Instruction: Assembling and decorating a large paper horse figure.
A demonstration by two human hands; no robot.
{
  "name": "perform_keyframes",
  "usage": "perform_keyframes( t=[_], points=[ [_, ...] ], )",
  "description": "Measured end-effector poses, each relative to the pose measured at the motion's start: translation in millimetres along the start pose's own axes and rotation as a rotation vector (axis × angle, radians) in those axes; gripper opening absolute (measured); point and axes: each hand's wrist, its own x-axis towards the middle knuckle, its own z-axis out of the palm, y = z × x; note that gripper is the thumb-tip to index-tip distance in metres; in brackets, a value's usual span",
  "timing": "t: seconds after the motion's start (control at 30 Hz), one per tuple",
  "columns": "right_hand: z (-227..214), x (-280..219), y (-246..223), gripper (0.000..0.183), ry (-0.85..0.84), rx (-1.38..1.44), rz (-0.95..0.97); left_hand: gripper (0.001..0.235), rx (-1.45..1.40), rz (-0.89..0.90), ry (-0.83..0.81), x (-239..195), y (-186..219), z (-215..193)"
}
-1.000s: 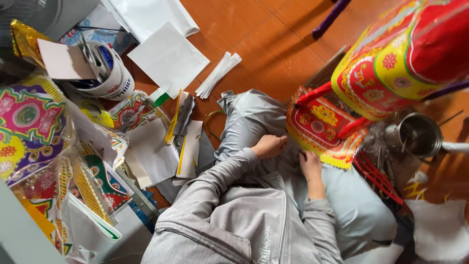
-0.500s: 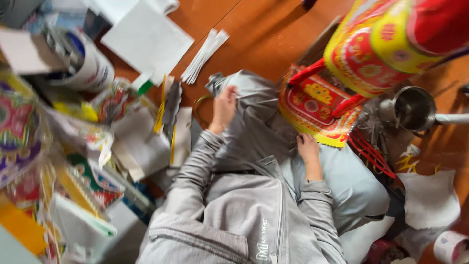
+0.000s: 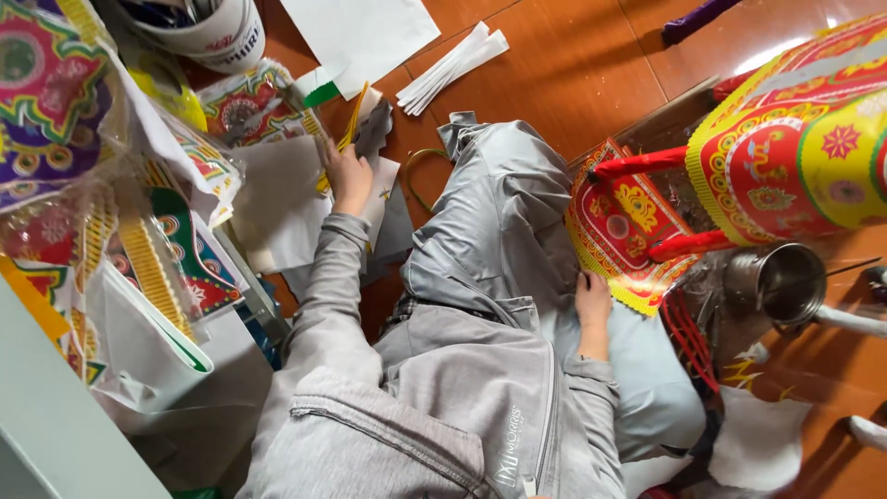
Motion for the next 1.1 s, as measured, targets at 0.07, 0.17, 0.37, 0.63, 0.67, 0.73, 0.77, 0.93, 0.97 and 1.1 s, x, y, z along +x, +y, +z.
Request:
perform_keyframes(
  t=[0.07,0.17,0.37,0.63,0.67,0.73,0.77,0.93,0.97,1.1],
  points=[
    [0.1,0.3,0.0,0.029,-0.003,-0.010,-0.001,0.038,0.023,0.009,-0.005,3.6,4.5,-2.5],
    [-1.7,-0.2,-0.5,0.029,0.005,0.006,0.021,0.029,0.089,-0.032,-0.102,7.8,17.2,-8.0],
    [-1.5,-2.0,-3.0,0.030,0.005,0.002,0.023,0.015,0.098,-0.097,-0.170,11.9,9.5,-6.3],
    [-2.5,-3.2,-6.2,0.030,0.022,-0.010,0.064,0.070,0.165,-0.148,-0.006,20.1,15.4,-20.4],
    [-2.0,-0.5,-6.9,0.030,0.035,-0.001,0.066,0.070,0.163,-0.134,0.001,22.5,14.4,-17.2],
    [-0.9,-2.6,-6.6,0.031,0.017,-0.008,0.093,0.034,0.326,-0.158,-0.065,20.6,8.3,-11.6],
    [-3.7,-5.0,-7.2,0.031,0.020,-0.001,0.099,0.034,0.330,-0.150,-0.065,18.7,8.2,-10.8],
    [-1.7,-4.5,-10.4,0.030,0.024,-0.013,0.103,0.025,0.407,-0.116,-0.051,28.8,9.3,-14.8],
    [3.1,-1.7,3.4,0.030,0.021,-0.002,0.107,0.025,0.417,-0.109,-0.049,29.2,10.6,-12.7],
    [21.5,-0.4,20.6,0.030,0.064,-0.015,0.018,0.022,0.338,-0.062,0.088,37.6,0.2,-11.1]
  ],
)
